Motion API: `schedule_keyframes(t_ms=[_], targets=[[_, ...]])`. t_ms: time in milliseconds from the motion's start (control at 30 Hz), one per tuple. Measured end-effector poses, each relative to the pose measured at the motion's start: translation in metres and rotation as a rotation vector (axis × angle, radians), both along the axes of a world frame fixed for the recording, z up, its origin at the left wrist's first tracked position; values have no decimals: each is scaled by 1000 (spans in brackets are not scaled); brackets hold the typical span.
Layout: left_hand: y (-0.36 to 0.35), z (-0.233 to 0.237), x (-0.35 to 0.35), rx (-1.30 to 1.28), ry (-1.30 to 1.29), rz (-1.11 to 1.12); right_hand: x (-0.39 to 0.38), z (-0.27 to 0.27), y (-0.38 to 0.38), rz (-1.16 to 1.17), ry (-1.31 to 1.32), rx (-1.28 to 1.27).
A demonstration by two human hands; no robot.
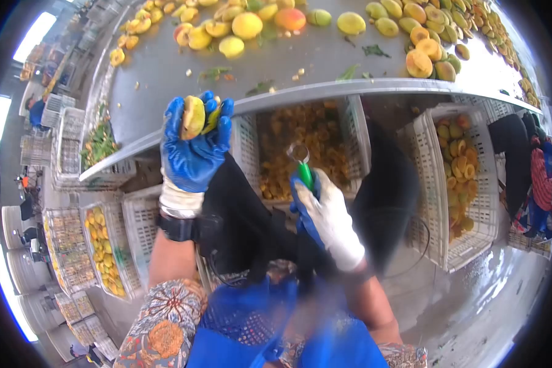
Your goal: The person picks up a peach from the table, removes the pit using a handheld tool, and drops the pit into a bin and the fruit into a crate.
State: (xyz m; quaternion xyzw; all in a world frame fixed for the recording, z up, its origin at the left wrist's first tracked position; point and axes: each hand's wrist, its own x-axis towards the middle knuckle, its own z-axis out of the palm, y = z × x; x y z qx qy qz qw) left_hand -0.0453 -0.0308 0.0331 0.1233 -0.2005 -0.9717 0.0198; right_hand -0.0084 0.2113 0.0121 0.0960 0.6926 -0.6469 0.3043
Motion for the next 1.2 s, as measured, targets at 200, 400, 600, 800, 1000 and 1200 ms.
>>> schedule_keyframes(t_ms=[200, 400, 600, 800, 1000, 1200], targets=[[42, -30, 37, 242, -2, -106, 19, 17, -14, 188, 470, 178], [59, -28, 49, -223, 4, -130, 27, 20, -29, 287, 658, 249], [68, -27, 56, -318, -8, -88, 29, 15, -29, 349, 593, 283], [70, -39, 62, -546, -194, -79, 47, -14, -37, 357, 617, 315], [65, -65, 62, -567, -255, -116, 42, -17, -35, 429, 292, 166], [57, -88, 59, -526, -261, -149, 37, -33, -33, 427, 214, 82]])
